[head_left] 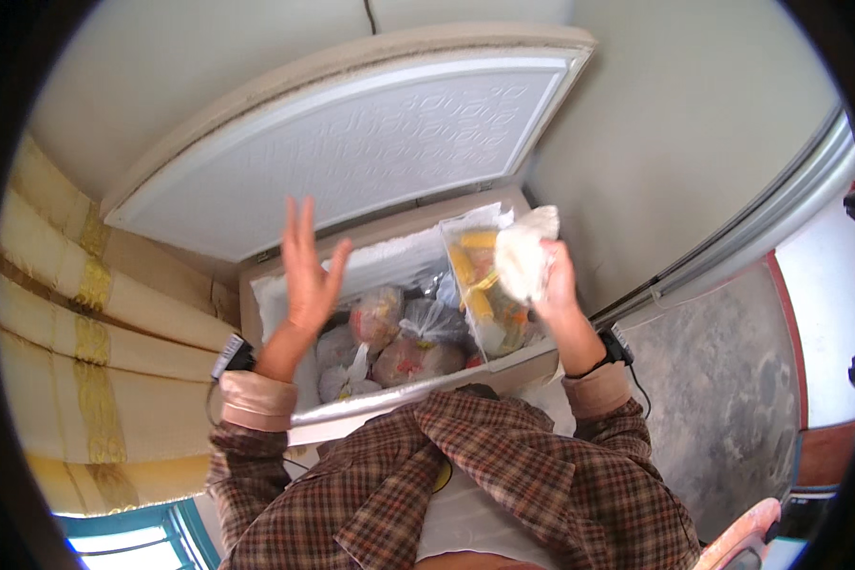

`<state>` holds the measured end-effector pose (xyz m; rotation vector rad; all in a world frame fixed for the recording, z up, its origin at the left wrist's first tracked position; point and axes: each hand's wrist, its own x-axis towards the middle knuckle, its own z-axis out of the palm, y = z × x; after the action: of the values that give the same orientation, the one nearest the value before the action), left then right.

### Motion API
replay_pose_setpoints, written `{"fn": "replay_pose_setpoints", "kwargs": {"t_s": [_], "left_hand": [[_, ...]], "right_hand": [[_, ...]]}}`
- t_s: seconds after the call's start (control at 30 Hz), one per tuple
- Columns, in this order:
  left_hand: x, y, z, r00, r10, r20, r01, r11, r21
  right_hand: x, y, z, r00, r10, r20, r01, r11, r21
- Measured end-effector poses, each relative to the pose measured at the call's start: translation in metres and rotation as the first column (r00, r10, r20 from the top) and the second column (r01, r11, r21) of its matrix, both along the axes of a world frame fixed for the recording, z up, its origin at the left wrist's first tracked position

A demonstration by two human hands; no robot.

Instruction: The person wipes the exterior and interior surfaces of a chest freezer using a white cloth. They clean the top, sides, and front, then open the lid to wipe the inside lid and the inner rim before closing it.

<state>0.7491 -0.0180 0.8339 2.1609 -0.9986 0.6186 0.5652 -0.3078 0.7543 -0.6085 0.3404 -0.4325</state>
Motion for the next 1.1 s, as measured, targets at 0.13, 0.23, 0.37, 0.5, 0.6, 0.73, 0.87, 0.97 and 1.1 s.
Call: {"fn": "replay_pose_setpoints", "kwargs": {"t_s": [0.13,0.23,0.37,0.5,0.6,0.73,0.87,0.97,1.1], "left_hand": [[0.058,0.001,0.077,0.896,0.085,0.437,-0.119,0.992,0.051],[0.094,0.008,0.115,0.793,0.151,0.591,-0.222,0.974,0.049],[0.127,0.019,0.131,0.767,0.263,0.585,-0.309,0.951,-0.022],[0.154,0.029,0.137,0.753,0.323,0.573,-0.396,0.918,0.004],[0.167,0.031,0.134,0.747,0.353,0.563,-0.434,0.901,0.011],[0.177,0.028,0.126,0.722,0.382,0.577,-0.421,0.904,-0.072],[0.183,0.024,0.122,0.706,0.404,0.581,-0.390,0.907,-0.157],[0.185,0.021,0.120,0.704,0.421,0.572,-0.391,0.902,-0.182],[0.185,0.018,0.119,0.698,0.439,0.566,-0.400,0.894,-0.199]], "right_hand": [[0.021,-0.063,0.069,0.930,-0.359,0.079,0.365,0.884,-0.290],[0.040,-0.098,0.102,0.803,-0.512,0.305,0.588,0.598,-0.544],[0.066,-0.135,0.135,0.746,-0.517,0.421,0.652,0.436,-0.620],[0.088,-0.168,0.153,0.698,-0.560,0.446,0.644,0.221,-0.732],[0.102,-0.192,0.161,0.611,-0.731,0.304,0.428,-0.018,-0.903],[0.121,-0.209,0.166,0.634,-0.618,0.464,0.385,-0.269,-0.883],[0.139,-0.205,0.168,0.515,-0.568,0.642,0.439,-0.469,-0.766],[0.147,-0.193,0.167,0.481,-0.534,0.695,0.319,-0.632,-0.706],[0.157,-0.175,0.170,0.427,-0.508,0.748,0.425,-0.617,-0.662]]}}
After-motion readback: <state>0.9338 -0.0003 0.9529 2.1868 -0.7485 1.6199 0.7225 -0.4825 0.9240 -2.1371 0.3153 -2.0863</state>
